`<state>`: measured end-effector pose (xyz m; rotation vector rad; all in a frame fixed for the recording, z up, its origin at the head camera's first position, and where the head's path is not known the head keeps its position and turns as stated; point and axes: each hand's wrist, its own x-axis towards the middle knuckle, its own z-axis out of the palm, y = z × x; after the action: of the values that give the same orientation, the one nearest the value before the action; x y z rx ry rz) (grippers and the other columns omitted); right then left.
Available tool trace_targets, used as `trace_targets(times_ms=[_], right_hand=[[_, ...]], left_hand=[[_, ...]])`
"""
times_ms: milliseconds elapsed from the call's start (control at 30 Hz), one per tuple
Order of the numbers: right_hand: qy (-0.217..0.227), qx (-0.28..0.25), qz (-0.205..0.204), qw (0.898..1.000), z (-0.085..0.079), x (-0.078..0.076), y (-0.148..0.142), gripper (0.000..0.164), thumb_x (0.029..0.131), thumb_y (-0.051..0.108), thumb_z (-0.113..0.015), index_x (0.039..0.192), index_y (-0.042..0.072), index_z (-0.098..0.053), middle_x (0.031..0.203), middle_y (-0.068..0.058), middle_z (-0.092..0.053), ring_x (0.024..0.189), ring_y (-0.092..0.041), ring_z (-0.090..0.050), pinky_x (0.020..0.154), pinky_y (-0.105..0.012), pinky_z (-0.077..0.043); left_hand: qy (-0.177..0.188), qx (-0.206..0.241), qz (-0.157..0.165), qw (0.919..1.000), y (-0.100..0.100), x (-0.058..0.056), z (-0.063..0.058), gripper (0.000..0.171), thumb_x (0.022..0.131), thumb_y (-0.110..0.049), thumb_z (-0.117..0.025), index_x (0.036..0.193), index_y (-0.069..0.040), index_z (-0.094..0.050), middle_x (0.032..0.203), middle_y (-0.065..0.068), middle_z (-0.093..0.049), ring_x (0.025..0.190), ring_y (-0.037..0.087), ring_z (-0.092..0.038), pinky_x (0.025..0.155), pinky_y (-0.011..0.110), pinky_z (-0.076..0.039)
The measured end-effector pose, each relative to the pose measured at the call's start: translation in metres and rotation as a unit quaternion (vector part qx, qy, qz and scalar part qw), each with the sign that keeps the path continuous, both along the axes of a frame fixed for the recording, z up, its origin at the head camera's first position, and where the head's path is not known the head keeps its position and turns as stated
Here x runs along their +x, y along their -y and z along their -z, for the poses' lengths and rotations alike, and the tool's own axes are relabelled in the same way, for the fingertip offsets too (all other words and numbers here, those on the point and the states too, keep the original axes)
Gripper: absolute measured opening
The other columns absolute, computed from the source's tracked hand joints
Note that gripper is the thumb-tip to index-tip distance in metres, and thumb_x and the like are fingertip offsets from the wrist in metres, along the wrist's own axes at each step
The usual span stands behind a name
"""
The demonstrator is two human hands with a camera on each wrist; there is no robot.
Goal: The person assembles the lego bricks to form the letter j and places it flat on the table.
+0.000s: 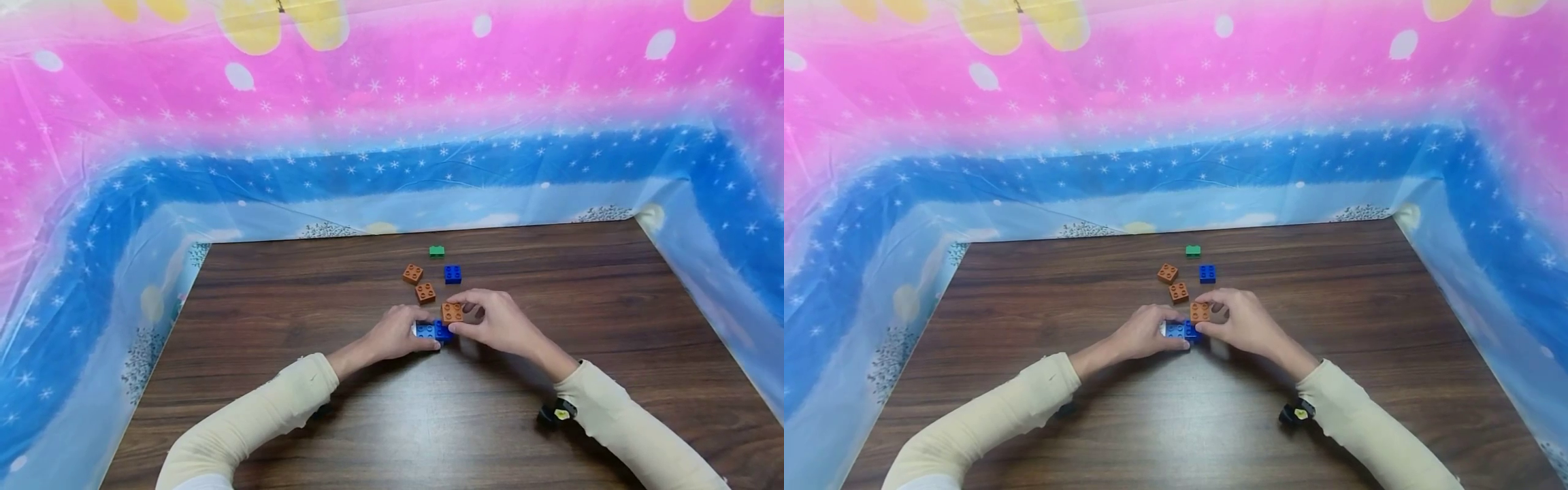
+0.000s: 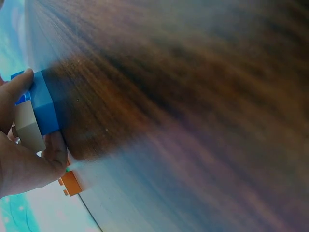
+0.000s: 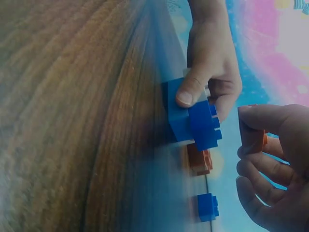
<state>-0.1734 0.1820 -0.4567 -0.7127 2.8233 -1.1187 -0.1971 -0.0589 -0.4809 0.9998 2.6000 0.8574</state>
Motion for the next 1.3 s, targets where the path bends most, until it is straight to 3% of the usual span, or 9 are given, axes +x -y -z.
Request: trace_targets(times_ms=[533, 1300], right_hand=[[0.003, 0.020, -0.015, 1.000, 0.005, 0.005, 0.007, 0.043, 0.087, 0.030, -0.084, 0.125, 0.015, -0.072, 0.109, 0.000, -0.072, 0.086, -0.011, -0.067, 0.073, -0.032, -0.056], [-0.002, 0.035, -0.020, 0.999, 0.011, 0.003, 0.012, 0.042, 0.087, 0.029, -0.084, 0.124, 0.013, -0.073, 0.109, -0.002, -0.072, 0.086, -0.010, -0.068, 0.073, -0.032, -0.057]], left_hand=[[0.009, 0.006, -0.003, 0.9999, 0.000, 0.000, 0.000, 0.048, 0.090, -0.034, -0.080, 0.129, -0.009, -0.071, 0.119, 0.003, -0.074, 0.094, 0.010, -0.066, 0.077, 0.024, -0.051], [0.010, 0.007, -0.009, 0.9999, 0.000, 0.000, 0.000, 0.045, 0.089, -0.034, -0.081, 0.127, -0.012, -0.072, 0.115, 0.000, -0.074, 0.090, 0.008, -0.064, 0.075, 0.024, -0.050]])
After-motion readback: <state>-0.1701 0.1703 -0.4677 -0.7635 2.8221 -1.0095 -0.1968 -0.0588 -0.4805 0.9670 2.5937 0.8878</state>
